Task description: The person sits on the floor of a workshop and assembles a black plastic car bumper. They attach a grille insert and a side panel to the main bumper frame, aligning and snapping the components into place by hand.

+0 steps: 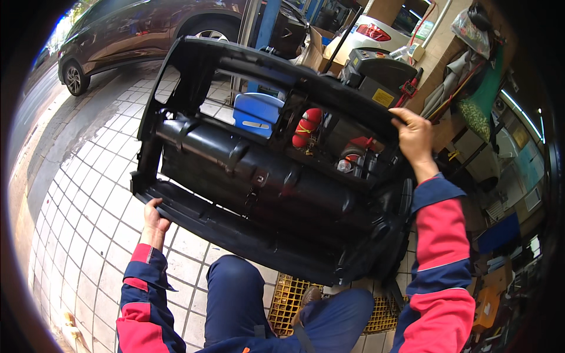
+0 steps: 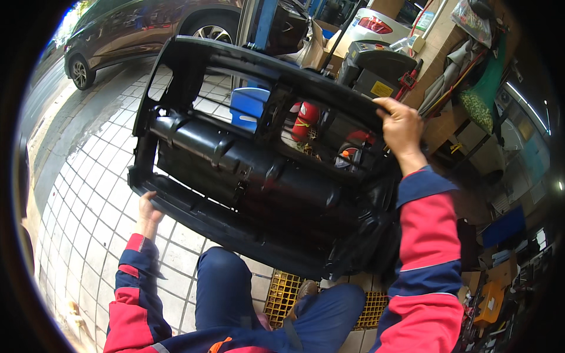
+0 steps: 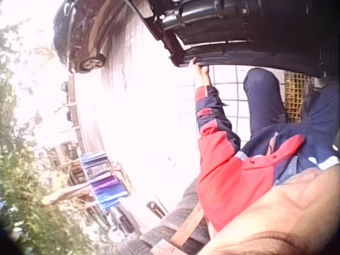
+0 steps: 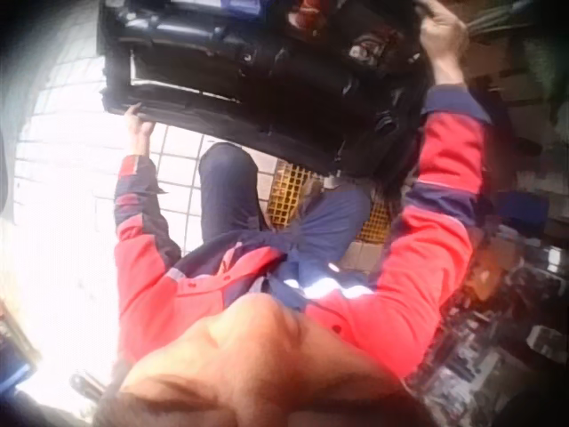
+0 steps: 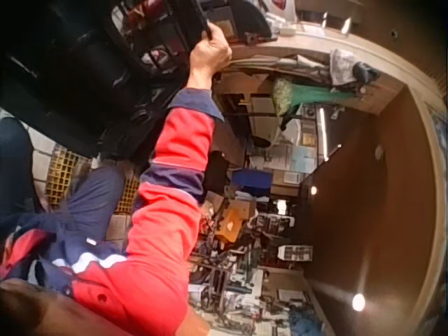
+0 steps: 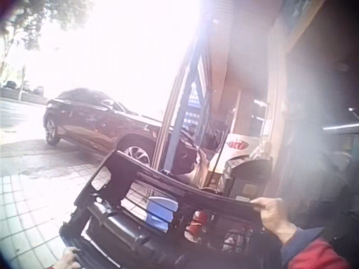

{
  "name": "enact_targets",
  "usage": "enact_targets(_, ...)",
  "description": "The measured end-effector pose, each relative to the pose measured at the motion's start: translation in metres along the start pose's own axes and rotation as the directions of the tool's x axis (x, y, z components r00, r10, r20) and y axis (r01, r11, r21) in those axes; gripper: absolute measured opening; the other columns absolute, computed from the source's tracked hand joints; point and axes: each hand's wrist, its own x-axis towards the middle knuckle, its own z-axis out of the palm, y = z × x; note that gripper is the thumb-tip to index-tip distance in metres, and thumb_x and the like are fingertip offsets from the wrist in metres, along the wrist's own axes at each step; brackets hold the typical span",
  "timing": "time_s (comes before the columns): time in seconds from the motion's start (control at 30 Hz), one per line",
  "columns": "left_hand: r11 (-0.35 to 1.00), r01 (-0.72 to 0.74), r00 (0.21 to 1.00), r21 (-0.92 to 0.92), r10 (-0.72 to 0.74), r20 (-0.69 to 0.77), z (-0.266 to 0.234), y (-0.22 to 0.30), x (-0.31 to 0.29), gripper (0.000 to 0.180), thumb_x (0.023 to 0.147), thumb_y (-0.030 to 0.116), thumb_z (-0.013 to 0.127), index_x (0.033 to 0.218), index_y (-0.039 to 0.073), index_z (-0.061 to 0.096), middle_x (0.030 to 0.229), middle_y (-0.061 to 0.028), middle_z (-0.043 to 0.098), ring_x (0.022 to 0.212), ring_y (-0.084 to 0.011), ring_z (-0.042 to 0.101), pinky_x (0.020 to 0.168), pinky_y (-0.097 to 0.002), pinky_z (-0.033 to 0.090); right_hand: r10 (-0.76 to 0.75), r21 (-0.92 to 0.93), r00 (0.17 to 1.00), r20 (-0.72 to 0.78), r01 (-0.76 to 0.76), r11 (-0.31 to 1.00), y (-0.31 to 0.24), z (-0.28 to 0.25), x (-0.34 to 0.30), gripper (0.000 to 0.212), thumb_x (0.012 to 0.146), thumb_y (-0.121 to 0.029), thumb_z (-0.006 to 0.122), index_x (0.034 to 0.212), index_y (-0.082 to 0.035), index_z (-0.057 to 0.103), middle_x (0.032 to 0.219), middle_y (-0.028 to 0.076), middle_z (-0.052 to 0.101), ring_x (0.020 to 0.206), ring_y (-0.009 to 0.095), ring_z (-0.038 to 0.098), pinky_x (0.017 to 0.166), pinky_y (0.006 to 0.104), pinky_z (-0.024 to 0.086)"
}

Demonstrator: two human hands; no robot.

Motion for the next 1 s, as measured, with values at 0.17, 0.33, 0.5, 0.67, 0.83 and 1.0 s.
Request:
enact_targets(0.17,0.998,0.011,0.976,-0.056,-0.023,-0.218,-0.096,-0.066,0.067,0.035,0.099,0.01,0.065,0.131,-0.005,0.069,0.129,-0.0228,0.078,0.121,-0.0444,0.077,0.117,-0.0648,0.061,0.091,0.083,0.984,0.151,-0.104,0.991,0.025,0.17,-0.053,0.025,0.099,-0.01,0.085,0.12,-0.022,0.092,0.109,0.013,0.088,0.102,0.036,0.086,0.086,0.0441,0.067)
enact_targets(0.33,0.999,-0.005,0.892,-0.035,-0.012,-0.452,-0.171,-0.08,0.1,0.038,0.097,0.011,0.068,0.133,-0.002,0.067,0.13,-0.0223,0.076,0.123,-0.045,0.075,0.12,-0.0659,0.06,0.025,0.094,0.965,0.26,-0.051,0.994,0.029,0.3,-0.101,0.031,0.097,-0.003,0.078,0.121,-0.019,0.09,0.11,0.012,0.088,0.1,0.035,0.085,0.086,0.045,0.066)
enact_targets(0.5,0.999,-0.037,0.865,-0.023,0.02,-0.501,-0.215,-0.092,0.127,0.042,0.096,0.011,0.069,0.136,-0.002,0.065,0.134,-0.0228,0.074,0.125,-0.0453,0.074,0.12,-0.067,0.059,0.017,0.19,0.961,0.276,-0.072,0.979,0.035,0.38,-0.134,0.033,0.097,-0.001,0.078,0.121,-0.018,0.091,0.109,0.013,0.088,0.098,0.037,0.085,0.087,0.0447,0.067)
enact_targets(0.67,0.995,-0.049,0.839,-0.091,-0.009,-0.544,-0.239,-0.113,0.141,0.038,0.098,0.005,0.068,0.136,-0.002,0.066,0.137,-0.0212,0.075,0.129,-0.0442,0.073,0.124,-0.0648,0.057,0.121,0.193,0.912,0.392,-0.21,0.958,0.042,0.421,-0.167,0.035,0.097,0.002,0.077,0.122,-0.017,0.091,0.111,0.014,0.088,0.103,0.037,0.085,0.089,0.0425,0.066)
enact_targets(0.83,0.99,0.051,0.839,-0.134,-0.116,-0.531,-0.27,-0.139,0.15,0.043,0.11,0.013,0.067,0.15,-0.002,0.066,0.155,-0.0221,0.073,0.144,-0.0437,0.07,0.129,-0.0635,0.053,0.127,0.124,0.865,0.485,-0.212,0.969,0.052,0.423,-0.193,0.045,0.092,0.008,0.067,0.124,-0.015,0.087,0.117,0.014,0.087,0.111,0.038,0.084,0.097,0.045,0.066)
enact_targets(1.0,-0.055,-0.028,0.984,0.998,0.175,0.037,-0.326,-0.16,0.115,0.073,0.098,0.004,0.083,0.166,-0.006,0.056,0.148,-0.0271,0.073,0.135,-0.0324,0.076,0.113,-0.054,0.065,0.046,0.134,0.915,0.4,-0.108,0.985,0.052,0.424,-0.221,0.044,0.087,0.004,0.064,0.12,-0.013,0.088,0.116,0.015,0.088,0.112,0.039,0.083,0.099,0.0494,0.066)
